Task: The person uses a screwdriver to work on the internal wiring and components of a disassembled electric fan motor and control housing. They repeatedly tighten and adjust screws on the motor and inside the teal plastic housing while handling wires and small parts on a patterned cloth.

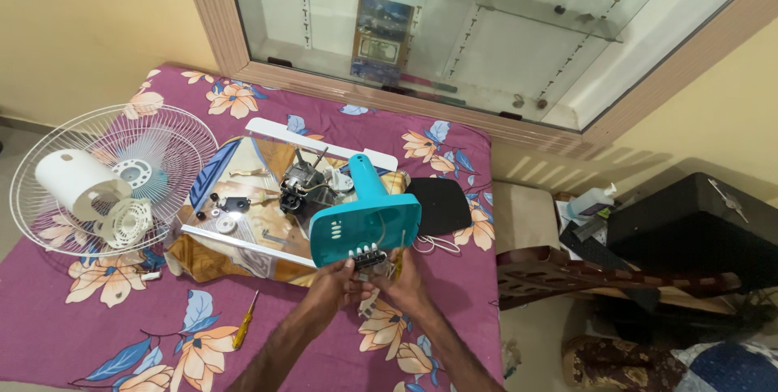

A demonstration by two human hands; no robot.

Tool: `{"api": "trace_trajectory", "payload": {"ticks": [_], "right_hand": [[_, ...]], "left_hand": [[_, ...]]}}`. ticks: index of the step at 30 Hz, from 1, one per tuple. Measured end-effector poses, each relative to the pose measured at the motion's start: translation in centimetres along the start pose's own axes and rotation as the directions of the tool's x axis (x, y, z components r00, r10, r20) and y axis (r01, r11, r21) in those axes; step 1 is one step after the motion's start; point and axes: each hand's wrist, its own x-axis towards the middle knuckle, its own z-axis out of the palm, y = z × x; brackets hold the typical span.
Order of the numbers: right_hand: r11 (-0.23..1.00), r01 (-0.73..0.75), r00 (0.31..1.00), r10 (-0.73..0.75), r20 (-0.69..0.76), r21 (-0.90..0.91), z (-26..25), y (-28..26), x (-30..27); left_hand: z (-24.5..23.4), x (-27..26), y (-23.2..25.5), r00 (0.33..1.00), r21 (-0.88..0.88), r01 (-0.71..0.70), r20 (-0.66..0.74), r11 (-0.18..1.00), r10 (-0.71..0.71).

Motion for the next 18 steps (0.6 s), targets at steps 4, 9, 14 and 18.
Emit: {"api": "trace_trajectory", "payload": {"ticks": [4,9,14,18], "right_hand": [[0.992,-0.112,0.994,0.112,0.006,0.060,0.3,-1.1,-0.3],[0.904,-0.288,0.950,0.311,-0.023,0.315,-0.2,-3.9,-1.1],[0.953,-0.194,0.969,0.223,-0.106,0.235,-1.8,-3.7,-1.5],[0.994,-0.105,0.972,0.111,-0.206,0.039,-2.0,-2.1,-1.2]], "left_hand": [[0.0,-0.2,1.1,0.999,0.048,-0.035,-0.005,0.998,0.036],[-0.5,-1.1,2.8,0.997,0.159,-0.074,-0.026,0.985,0.079],[-2.2,-1.7,2.9,0.990,0.183,-0.062,0.137,0.981,0.037],[-3.8,-1.2,0.8,0.977,0.244,-0.077,0.213,0.967,0.024]]}}
